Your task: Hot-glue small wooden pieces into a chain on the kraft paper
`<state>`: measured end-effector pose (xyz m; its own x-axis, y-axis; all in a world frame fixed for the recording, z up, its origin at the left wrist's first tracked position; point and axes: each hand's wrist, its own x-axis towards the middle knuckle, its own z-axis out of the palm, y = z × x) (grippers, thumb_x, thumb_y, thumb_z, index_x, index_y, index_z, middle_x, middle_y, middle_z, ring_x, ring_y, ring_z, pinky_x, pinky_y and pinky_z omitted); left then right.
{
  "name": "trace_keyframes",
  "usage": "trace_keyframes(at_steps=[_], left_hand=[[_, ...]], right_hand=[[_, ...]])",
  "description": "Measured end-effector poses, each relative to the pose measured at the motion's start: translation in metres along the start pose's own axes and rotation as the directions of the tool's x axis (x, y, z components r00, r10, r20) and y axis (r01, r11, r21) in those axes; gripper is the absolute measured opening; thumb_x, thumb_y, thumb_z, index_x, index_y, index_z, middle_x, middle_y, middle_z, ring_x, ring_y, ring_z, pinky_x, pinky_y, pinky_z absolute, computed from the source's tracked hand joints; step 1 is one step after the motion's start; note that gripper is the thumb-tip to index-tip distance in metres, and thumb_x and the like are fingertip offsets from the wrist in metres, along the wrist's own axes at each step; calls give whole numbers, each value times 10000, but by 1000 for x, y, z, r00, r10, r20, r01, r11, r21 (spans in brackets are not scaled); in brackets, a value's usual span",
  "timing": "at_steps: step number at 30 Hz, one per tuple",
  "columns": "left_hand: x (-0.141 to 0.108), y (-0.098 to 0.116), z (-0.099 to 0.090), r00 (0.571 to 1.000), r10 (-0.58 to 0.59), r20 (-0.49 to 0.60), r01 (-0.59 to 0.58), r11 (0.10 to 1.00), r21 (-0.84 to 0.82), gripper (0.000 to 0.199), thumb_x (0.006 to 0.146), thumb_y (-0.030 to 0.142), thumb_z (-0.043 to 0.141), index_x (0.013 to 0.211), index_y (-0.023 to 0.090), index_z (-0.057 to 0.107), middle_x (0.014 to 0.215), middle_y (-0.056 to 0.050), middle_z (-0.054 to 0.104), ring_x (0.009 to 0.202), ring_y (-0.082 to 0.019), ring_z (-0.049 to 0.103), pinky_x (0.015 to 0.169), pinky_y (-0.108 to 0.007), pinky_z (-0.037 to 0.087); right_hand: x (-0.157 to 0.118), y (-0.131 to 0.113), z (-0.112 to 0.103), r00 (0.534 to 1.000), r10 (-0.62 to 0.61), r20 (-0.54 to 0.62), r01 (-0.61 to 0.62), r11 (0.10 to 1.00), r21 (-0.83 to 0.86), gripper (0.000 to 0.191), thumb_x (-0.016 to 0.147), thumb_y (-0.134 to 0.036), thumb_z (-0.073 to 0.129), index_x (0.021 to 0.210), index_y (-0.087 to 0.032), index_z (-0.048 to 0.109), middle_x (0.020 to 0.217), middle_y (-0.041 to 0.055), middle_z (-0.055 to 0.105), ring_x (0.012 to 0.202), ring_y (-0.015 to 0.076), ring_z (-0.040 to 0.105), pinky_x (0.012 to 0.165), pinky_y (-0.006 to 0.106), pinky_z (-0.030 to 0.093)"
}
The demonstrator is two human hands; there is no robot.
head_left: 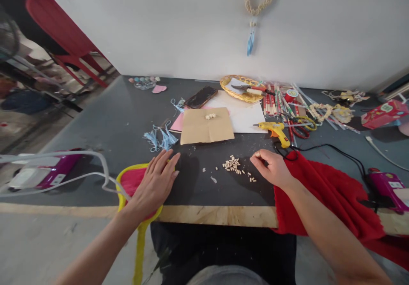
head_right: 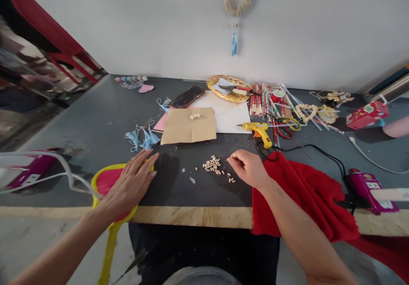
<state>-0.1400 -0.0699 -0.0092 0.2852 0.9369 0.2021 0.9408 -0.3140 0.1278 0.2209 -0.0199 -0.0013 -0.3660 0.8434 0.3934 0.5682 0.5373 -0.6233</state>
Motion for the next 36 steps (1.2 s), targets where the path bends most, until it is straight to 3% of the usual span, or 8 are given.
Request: trace_keyframes(at_steps=[6,14,19,22,25,28,30,36], left_hand=[[7,1,3,998,-8,-55,8,1000,5,447,948,292,354,1342,94,430,1415,-234,419,1386,-350,324,1102,-529,346],[26,-2,8,986,26,-167,-36,998,-58,471,943,288,401,1385,128,371,1402,-216,435,1359,-338,377,1092,-522,374],[45,30,-6,943,173,-284,-211,971,-109,373,904,223,501,1276,190,509,1265,-151,572,1262,-315,485,1057,-517,406],[66,73,-15,925,219,-311,-318,893,-317,281,893,197,536,1169,204,584,1129,-111,638,1107,-261,577,979,-453,463],[92,112,-8,980,135,-146,-199,671,-714,247,920,237,502,1145,179,584,1040,-98,656,854,-172,642,754,-307,541],[112,129,11,991,131,-33,-87,432,-898,231,916,271,507,1091,152,599,953,-87,677,793,-159,654,687,-268,535],[118,127,22,992,122,-30,-76,401,-913,202,904,270,530,1045,161,625,934,-73,680,796,-160,657,714,-274,533],[117,111,26,985,143,-99,-158,506,-848,143,846,165,604,964,203,676,894,-36,700,846,-163,648,777,-266,508]], right_hand=[[1,0,1,1000,2,14,-1,1000,-8,181,930,-302,513,789,-203,569,710,25,639,630,147,604,601,254,459],[0,2,2,1000,1,16,-1,1000,-11,174,928,-296,514,800,-198,580,736,33,655,669,154,624,628,256,472],[2,1,3,1000,27,-10,-27,999,37,129,923,-274,528,844,-194,593,788,35,662,668,136,611,624,240,481],[9,-4,2,999,-39,-14,39,999,19,99,923,-251,533,868,-192,590,819,45,664,750,155,632,685,257,504],[18,-10,-1,987,-156,31,158,985,-65,90,930,-219,512,884,-192,585,877,66,678,841,181,645,754,294,521],[27,-12,-1,969,-241,51,246,948,-201,113,937,-189,478,905,-183,586,902,88,690,863,203,651,763,326,533],[30,-10,3,962,-271,39,272,926,-262,130,942,-182,463,912,-174,589,886,91,698,851,208,655,754,332,541],[30,-4,19,950,-313,-8,302,922,-241,143,945,-163,459,892,-158,592,832,86,711,790,194,667,718,320,555]])
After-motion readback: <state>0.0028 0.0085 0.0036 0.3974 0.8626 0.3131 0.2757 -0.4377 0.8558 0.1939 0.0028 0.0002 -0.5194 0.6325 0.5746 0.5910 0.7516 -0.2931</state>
